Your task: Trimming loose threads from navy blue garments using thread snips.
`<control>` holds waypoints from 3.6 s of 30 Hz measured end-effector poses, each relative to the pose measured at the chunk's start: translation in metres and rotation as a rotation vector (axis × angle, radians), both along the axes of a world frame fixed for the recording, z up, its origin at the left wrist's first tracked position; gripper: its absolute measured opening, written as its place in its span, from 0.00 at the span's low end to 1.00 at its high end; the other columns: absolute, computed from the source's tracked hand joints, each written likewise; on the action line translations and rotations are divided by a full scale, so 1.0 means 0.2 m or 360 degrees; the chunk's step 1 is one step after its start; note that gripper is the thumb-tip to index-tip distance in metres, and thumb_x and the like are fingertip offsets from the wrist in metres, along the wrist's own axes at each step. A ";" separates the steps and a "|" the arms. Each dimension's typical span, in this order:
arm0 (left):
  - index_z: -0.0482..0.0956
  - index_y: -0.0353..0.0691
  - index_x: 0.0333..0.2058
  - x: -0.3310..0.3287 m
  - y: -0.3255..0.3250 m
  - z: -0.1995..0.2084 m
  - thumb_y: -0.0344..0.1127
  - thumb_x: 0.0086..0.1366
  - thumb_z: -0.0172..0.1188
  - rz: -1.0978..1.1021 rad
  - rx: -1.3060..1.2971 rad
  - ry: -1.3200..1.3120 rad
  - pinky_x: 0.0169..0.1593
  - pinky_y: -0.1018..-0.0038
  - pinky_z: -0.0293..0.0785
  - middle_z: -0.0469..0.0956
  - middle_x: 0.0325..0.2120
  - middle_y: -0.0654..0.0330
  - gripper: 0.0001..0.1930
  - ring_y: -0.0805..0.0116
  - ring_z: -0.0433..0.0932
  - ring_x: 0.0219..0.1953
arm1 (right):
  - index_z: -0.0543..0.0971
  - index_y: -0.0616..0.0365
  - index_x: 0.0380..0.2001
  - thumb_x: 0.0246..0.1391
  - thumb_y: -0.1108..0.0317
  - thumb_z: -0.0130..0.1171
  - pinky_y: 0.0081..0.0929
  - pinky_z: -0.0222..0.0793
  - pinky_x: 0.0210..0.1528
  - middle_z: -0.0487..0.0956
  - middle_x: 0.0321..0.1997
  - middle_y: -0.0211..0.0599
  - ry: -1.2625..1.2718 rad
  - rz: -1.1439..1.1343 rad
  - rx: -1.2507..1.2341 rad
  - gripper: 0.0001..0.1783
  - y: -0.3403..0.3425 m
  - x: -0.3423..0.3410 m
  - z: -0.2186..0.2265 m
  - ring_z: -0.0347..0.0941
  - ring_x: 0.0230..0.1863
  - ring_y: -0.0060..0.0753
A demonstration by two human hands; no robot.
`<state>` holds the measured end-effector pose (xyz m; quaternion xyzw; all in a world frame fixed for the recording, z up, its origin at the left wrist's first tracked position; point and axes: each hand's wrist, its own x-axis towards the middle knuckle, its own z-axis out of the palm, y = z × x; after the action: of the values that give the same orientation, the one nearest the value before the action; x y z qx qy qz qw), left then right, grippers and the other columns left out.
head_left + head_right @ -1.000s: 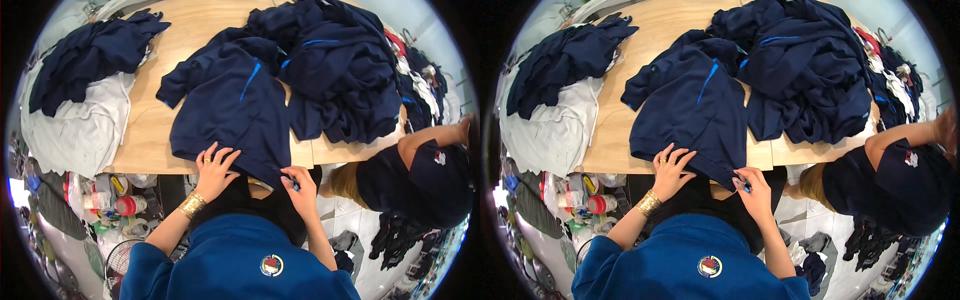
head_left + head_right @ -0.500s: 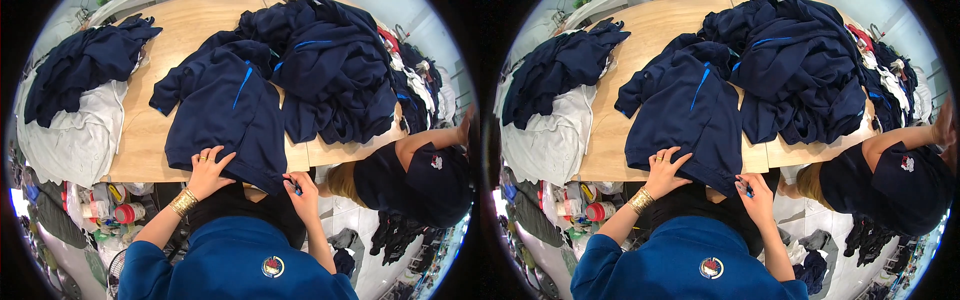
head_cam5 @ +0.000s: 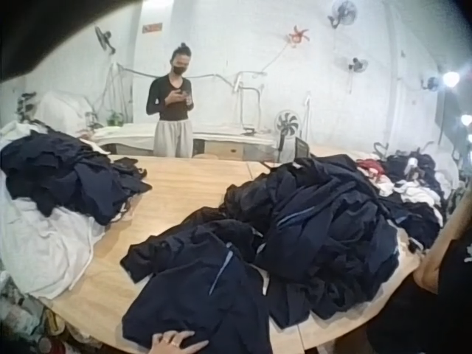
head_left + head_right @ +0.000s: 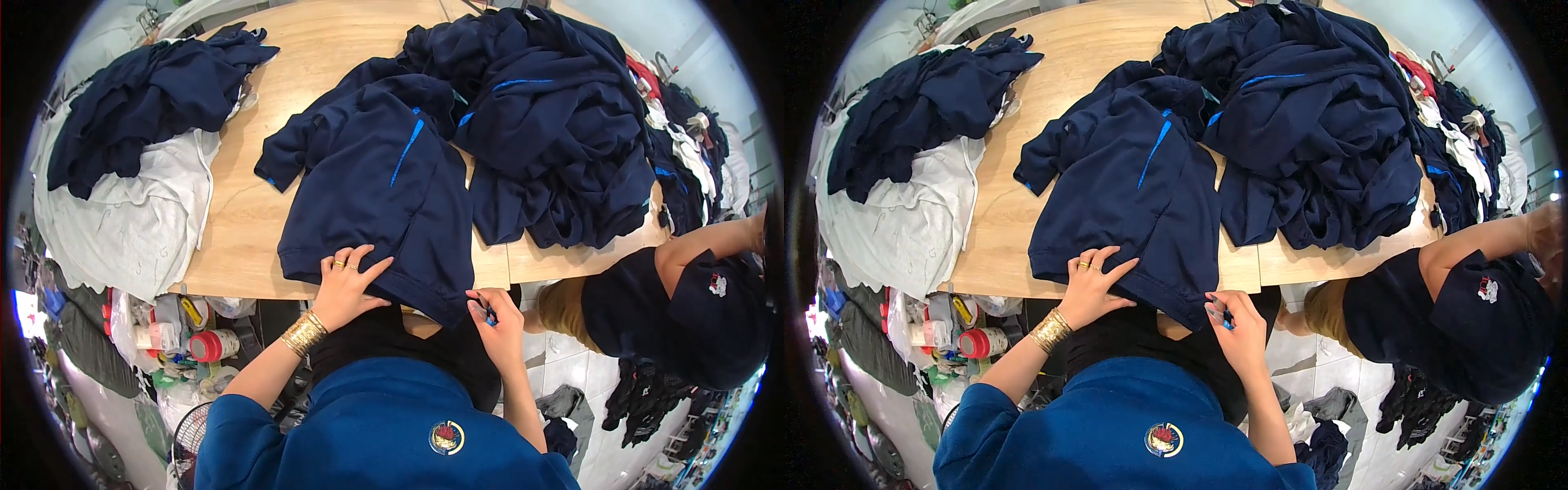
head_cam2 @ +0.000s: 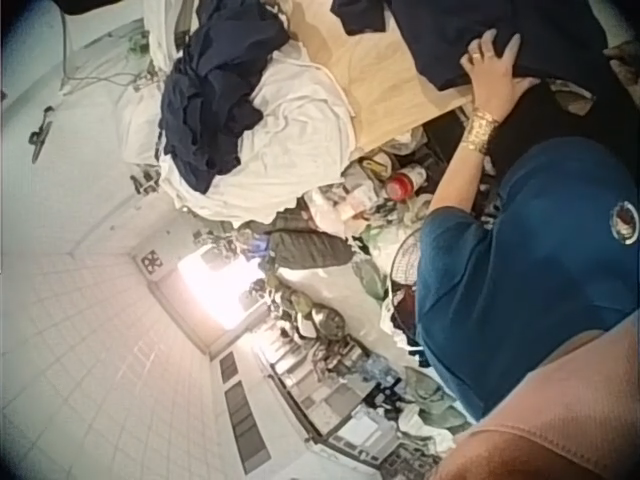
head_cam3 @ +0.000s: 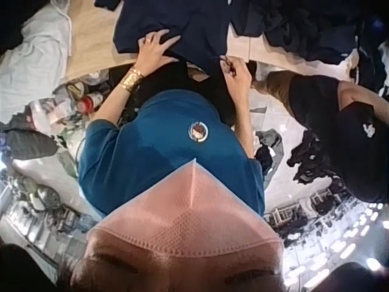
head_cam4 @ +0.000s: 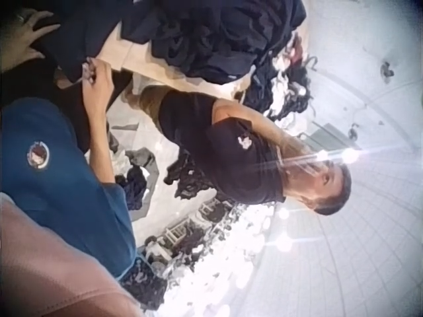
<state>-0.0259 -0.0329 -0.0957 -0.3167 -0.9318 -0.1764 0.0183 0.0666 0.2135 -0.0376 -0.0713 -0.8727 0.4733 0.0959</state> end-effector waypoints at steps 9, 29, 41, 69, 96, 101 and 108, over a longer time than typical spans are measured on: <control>0.76 0.54 0.44 -0.07 -0.03 0.07 0.39 0.45 0.63 0.0031 -0.0067 0.0035 0.46 0.66 0.63 0.71 0.41 0.61 0.22 0.60 0.67 0.45 | 0.77 0.63 0.33 0.47 0.75 0.60 0.20 0.66 0.36 0.77 0.31 0.37 -0.0024 0.0053 0.0016 0.08 0.01 -0.02 0.05 0.74 0.33 0.25; 0.74 0.37 0.39 -1.26 -1.01 1.83 0.42 0.61 0.53 0.0351 0.2577 -0.0030 0.40 0.68 0.75 0.78 0.35 0.56 0.15 0.62 0.78 0.34 | 0.77 0.65 0.28 0.56 0.69 0.53 0.14 0.57 0.27 0.76 0.19 0.30 0.0226 0.0033 -0.0203 0.09 -0.03 -0.32 0.18 0.70 0.23 0.17; 0.73 0.37 0.44 -1.66 -2.17 1.10 0.38 0.56 0.56 0.2009 0.2522 -0.0094 0.34 0.67 0.74 0.77 0.35 0.55 0.18 0.61 0.77 0.36 | 0.78 0.65 0.31 0.51 0.71 0.58 0.18 0.67 0.30 0.79 0.23 0.37 -0.0052 0.0173 0.0012 0.07 -0.05 -0.32 0.17 0.76 0.26 0.22; 0.65 0.34 0.51 -1.30 0.94 -0.02 0.55 0.43 0.68 0.0794 0.0604 -0.0062 0.52 0.57 0.67 0.72 0.46 0.42 0.42 0.45 0.70 0.50 | 0.78 0.56 0.37 0.46 0.70 0.58 0.27 0.72 0.36 0.79 0.34 0.39 -0.0178 0.0169 0.0219 0.13 0.11 0.04 -0.06 0.77 0.36 0.38; 0.66 0.44 0.47 -1.14 0.89 -0.14 0.38 0.56 0.57 0.0501 0.0311 -0.0043 0.50 0.54 0.64 0.69 0.46 0.56 0.20 0.50 0.66 0.51 | 0.75 0.54 0.37 0.47 0.66 0.56 0.33 0.70 0.32 0.77 0.28 0.37 -0.0075 0.0241 0.0194 0.12 0.10 0.10 -0.07 0.75 0.31 0.43; 0.68 0.43 0.44 -1.08 0.77 -0.26 0.38 0.58 0.56 0.0506 0.0435 0.0194 0.46 0.55 0.65 0.71 0.42 0.55 0.16 0.51 0.67 0.47 | 0.75 0.55 0.36 0.46 0.65 0.55 0.34 0.69 0.33 0.77 0.28 0.39 -0.0115 0.0151 0.0164 0.12 0.16 0.19 -0.15 0.75 0.32 0.44; 0.70 0.38 0.41 -0.87 0.62 -0.24 0.36 0.56 0.57 0.0419 0.0680 0.0204 0.45 0.58 0.63 0.72 0.38 0.53 0.14 0.51 0.67 0.43 | 0.75 0.54 0.34 0.46 0.65 0.54 0.36 0.69 0.33 0.77 0.29 0.40 -0.0211 0.0163 0.0157 0.10 0.18 0.18 -0.15 0.75 0.33 0.45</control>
<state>-0.2000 0.0917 -0.1447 -0.1921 -0.9035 -0.3449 0.1666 0.1031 0.2488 -0.0677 -0.0531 -0.9019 0.4283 0.0172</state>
